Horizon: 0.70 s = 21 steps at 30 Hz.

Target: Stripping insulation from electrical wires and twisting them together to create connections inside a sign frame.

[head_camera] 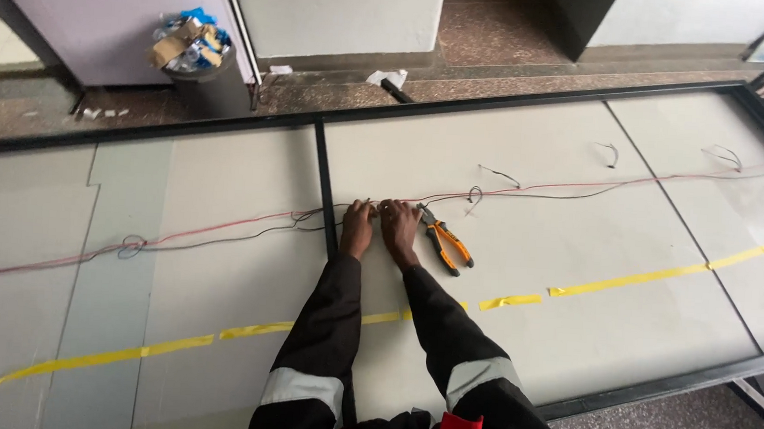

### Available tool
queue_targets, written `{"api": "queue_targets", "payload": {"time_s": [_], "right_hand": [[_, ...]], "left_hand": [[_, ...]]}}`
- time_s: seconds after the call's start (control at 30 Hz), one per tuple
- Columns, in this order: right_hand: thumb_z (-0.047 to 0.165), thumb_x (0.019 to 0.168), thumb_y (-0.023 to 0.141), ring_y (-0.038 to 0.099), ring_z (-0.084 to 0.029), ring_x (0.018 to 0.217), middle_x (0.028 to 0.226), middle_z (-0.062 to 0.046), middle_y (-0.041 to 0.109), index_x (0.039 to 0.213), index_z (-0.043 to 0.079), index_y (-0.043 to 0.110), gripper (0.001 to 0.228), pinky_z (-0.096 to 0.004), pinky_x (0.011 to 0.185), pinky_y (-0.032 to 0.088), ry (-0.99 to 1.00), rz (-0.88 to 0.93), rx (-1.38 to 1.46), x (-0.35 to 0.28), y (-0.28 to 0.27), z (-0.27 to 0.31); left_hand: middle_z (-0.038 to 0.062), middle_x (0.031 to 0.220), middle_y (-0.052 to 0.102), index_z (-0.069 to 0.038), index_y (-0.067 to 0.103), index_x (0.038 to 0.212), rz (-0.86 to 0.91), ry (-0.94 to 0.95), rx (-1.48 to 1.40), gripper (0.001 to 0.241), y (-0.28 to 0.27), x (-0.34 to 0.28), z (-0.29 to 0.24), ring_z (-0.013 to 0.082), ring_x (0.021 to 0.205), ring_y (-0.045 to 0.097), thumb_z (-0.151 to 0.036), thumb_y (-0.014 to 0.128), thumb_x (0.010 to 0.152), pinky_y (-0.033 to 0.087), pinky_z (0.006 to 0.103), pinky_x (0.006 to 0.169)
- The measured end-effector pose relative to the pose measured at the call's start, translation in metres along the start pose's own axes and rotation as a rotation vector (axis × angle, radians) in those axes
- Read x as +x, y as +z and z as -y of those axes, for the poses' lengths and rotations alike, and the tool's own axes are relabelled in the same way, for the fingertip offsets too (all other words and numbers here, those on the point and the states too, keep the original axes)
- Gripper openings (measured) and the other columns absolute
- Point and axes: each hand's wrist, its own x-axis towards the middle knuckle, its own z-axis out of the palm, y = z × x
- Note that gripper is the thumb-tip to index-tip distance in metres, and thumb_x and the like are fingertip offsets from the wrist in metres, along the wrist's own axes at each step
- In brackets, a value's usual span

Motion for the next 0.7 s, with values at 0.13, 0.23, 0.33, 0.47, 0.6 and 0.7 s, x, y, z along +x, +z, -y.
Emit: {"api": "queue_targets", "payload": {"time_s": [0.13,0.23,0.33,0.47,0.6,0.7], "right_hand": [[0.043,0.108,0.077,0.076,-0.020,0.098,0.091,0.007,0.077,0.103,0.031,0.079,0.013,-0.046,0.105,0.044,0.019,0.050,0.007,0.014,-0.011,0.011],[0.044,0.107,0.079,0.076,-0.022,0.100,0.093,0.004,0.080,0.105,0.029,0.081,0.015,-0.045,0.108,0.041,0.088,0.124,0.075,0.019,-0.012,0.010],[0.040,0.104,0.082,0.078,-0.023,0.100,0.092,0.002,0.082,0.105,0.027,0.083,0.014,-0.044,0.111,0.040,0.167,0.181,0.132,0.023,-0.017,0.013],[0.041,0.099,0.085,0.081,-0.023,0.097,0.091,0.002,0.084,0.102,0.031,0.086,0.011,-0.040,0.110,0.042,0.196,0.217,0.109,0.025,-0.018,0.008],[0.032,0.095,0.088,0.082,-0.029,0.093,0.090,-0.005,0.084,0.099,0.024,0.088,0.009,-0.040,0.106,0.048,0.180,0.172,0.141,0.020,-0.006,-0.001],[0.032,0.097,0.090,0.078,-0.026,0.091,0.091,-0.003,0.083,0.101,0.024,0.087,0.010,-0.042,0.111,0.044,0.148,0.079,0.231,0.013,-0.020,0.008]], "left_hand": [[0.012,0.113,0.061,-0.006,0.067,0.116,-0.025,0.032,0.050,0.008,0.009,0.004,0.007,0.0370,0.109,0.070,-0.002,0.066,0.109,0.059,0.0543,0.099],[0.013,0.108,0.061,-0.005,0.067,0.113,-0.081,0.043,0.017,0.006,0.010,0.005,0.006,0.0382,0.107,0.072,-0.007,0.071,0.109,0.061,0.0516,0.096],[0.015,0.104,0.062,-0.005,0.062,0.115,-0.127,0.015,-0.036,0.009,-0.001,-0.001,-0.004,0.0388,0.105,0.074,-0.004,0.070,0.110,0.062,0.0509,0.091],[0.011,0.104,0.068,-0.012,0.064,0.121,-0.113,0.058,-0.052,0.017,-0.010,-0.010,-0.012,0.0362,0.106,0.076,-0.001,0.070,0.110,0.064,0.0484,0.090],[0.017,0.108,0.067,-0.006,0.067,0.121,-0.099,0.065,-0.111,0.011,-0.015,-0.010,-0.015,0.0436,0.107,0.073,0.000,0.067,0.112,0.062,0.0533,0.091],[0.013,0.108,0.063,-0.007,0.068,0.119,-0.059,0.085,-0.044,0.010,-0.002,-0.006,-0.003,0.0380,0.105,0.072,-0.002,0.067,0.112,0.063,0.0482,0.092]]}}
